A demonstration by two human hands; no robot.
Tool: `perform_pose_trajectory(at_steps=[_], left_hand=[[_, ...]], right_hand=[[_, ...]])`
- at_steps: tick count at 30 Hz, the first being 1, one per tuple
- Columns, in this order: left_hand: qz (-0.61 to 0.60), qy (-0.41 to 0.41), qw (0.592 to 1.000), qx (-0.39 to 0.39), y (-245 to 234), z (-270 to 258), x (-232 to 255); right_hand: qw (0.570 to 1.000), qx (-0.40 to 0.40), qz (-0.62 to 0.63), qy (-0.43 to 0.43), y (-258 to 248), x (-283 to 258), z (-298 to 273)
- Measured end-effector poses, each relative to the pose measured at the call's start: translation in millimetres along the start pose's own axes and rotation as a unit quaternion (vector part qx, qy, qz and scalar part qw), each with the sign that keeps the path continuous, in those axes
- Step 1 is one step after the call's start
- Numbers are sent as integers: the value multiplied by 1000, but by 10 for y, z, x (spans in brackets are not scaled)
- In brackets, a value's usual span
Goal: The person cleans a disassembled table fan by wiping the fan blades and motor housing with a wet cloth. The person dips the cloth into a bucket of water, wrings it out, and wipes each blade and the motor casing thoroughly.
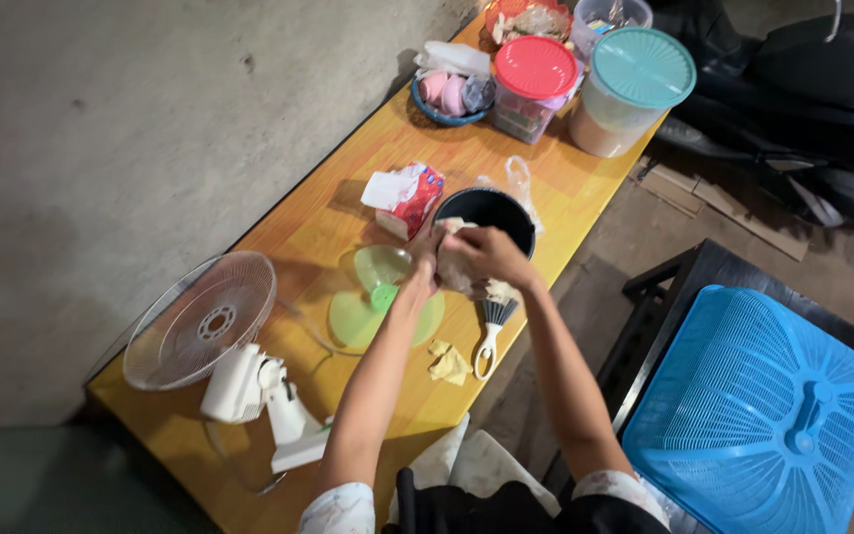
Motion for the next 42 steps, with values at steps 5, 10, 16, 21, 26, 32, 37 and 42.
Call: perform_pose_trajectory(at_steps=[5,10,16,21,26,32,37,42], left_hand=[[-179,-52,980,-69,93,-541,457],[-215,66,952,-207,192,-922,871],[195,203,959,-30,-763,-879,1022],[-47,-32,991,-119,-812,-721,347],[388,96,910,-114,-1332,-373,533],[676,162,718,-37,-1755,-154,428],[694,118,710,-19,-2290,-47,174],[636,75,768,-11,-2543,-47,-111]], right_hand=[[976,60,209,8,-13,-64,-118],[762,-122,632,67,982,63,6],[885,28,463,41,1203,338,-336],[870,-11,486,81,1726,524,-257],[917,39,380,119,2129,1012,224],[929,66,326,161,2595,1511,718],[948,88,-22,306,2524,2129,914],[969,-3,-125,211,2853,2148,1023]])
Point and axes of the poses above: each hand's wrist, its own z-axis towards the middle knuckle, its own y-axis out of the palm, x = y × z, the point moved 9 cm from there along z, towards the middle knuckle, and after that the axes turned 13 degrees about y, right-handed, at the moved point
